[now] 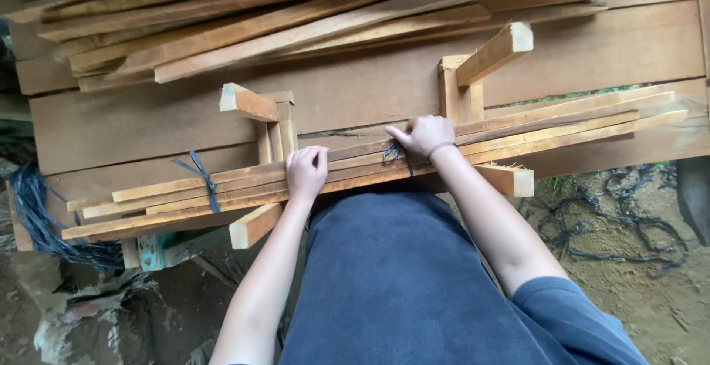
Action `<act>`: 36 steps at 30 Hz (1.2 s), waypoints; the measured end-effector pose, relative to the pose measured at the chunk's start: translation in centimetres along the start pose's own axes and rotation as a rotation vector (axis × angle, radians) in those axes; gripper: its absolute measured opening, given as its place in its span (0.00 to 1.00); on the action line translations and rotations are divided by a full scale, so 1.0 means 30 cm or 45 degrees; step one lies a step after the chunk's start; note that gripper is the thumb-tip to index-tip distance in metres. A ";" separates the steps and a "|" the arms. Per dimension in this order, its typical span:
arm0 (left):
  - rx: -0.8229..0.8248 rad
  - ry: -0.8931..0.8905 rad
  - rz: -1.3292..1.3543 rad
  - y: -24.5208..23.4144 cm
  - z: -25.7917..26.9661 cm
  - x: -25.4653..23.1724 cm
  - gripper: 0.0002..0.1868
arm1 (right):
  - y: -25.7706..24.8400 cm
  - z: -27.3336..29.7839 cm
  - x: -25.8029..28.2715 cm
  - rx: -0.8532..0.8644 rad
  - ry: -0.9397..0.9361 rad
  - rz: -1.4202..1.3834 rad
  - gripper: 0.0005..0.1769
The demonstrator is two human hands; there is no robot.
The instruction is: Bundling several thin wood strips together using plastic ties.
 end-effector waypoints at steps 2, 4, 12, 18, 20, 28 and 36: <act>0.067 -0.203 0.288 -0.050 0.047 -0.039 0.14 | 0.006 -0.057 -0.001 0.207 0.027 0.000 0.44; 0.121 -0.404 0.565 -0.055 0.080 -0.020 0.18 | 0.017 -0.122 -0.004 0.405 0.041 -0.005 0.49; 1.203 -1.684 1.316 -0.074 0.107 -0.093 0.52 | 0.000 -0.153 0.012 0.928 -0.090 -0.162 0.64; 1.029 -1.864 1.743 0.025 0.215 -0.062 0.75 | -0.182 -0.048 0.101 0.830 -0.037 -0.088 0.64; 0.816 -1.945 1.962 0.023 0.198 -0.125 0.75 | -0.154 -0.046 0.087 0.750 -0.036 -0.074 0.62; 0.500 -1.817 2.271 -0.016 0.024 -0.307 0.69 | -0.138 0.004 0.056 -0.516 -0.360 0.213 0.52; 0.353 -1.565 2.400 0.157 -0.154 -0.176 0.58 | -0.173 -0.079 0.051 -1.004 -0.527 0.231 0.54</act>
Point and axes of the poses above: each hand's wrist, its own z-axis away from the middle knuckle, its own y-axis out of the palm, x = y × z, the point moved 1 cm from there along -z, towards the middle knuckle, and after that the axes turned 10 degrees about -y, right-handed, at the moved point
